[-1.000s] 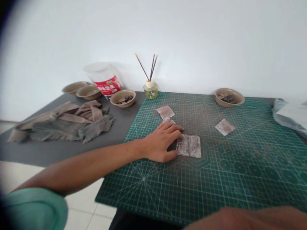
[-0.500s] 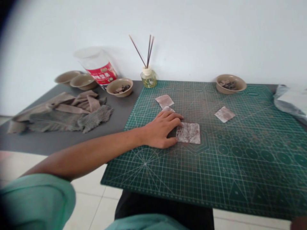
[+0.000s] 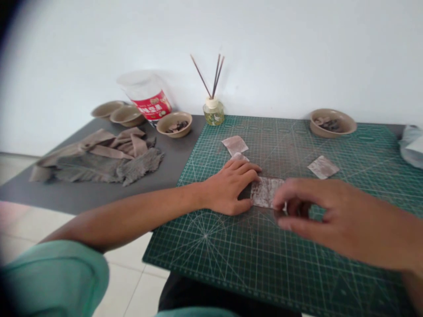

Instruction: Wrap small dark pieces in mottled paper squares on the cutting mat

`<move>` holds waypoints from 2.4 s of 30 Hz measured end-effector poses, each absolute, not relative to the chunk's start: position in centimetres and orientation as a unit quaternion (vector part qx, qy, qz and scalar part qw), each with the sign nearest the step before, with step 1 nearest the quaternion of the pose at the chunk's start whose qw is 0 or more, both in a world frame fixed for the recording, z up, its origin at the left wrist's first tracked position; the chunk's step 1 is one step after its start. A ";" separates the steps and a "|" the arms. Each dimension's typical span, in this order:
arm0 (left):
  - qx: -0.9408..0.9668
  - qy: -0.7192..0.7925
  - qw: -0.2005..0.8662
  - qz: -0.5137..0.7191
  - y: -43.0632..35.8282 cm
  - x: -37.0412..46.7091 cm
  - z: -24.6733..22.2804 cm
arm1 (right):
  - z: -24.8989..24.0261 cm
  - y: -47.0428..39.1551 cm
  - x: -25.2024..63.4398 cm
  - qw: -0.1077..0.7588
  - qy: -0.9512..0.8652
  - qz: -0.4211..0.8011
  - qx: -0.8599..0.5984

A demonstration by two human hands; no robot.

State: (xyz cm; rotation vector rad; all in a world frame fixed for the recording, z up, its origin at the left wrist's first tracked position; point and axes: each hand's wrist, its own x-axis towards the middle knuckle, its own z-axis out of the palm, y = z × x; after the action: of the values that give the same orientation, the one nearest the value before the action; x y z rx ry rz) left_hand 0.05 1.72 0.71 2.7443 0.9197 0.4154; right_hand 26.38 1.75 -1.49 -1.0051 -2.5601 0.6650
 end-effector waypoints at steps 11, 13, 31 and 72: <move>0.926 0.327 0.108 0.156 1.6 0.1 0.6 | 1.8 1.7 24.3 0.142 -0.894 0.211 -0.370; 0.927 0.325 0.103 0.158 1.6 0.1 0.6 | 1.2 1.9 24.3 0.131 -0.905 0.220 -0.340; 0.928 0.325 0.087 0.158 1.7 0.2 0.5 | 1.8 1.7 24.6 0.108 -0.916 0.227 -0.313; 0.927 0.326 0.093 0.162 1.8 0.3 0.6 | 2.6 2.0 25.5 0.107 -0.924 0.191 -0.313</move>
State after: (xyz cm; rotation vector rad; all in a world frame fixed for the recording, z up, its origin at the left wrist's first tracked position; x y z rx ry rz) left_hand 0.25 1.77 0.55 2.7505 0.9679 0.4809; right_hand 25.52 1.99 2.64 -0.9213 -2.7206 0.5623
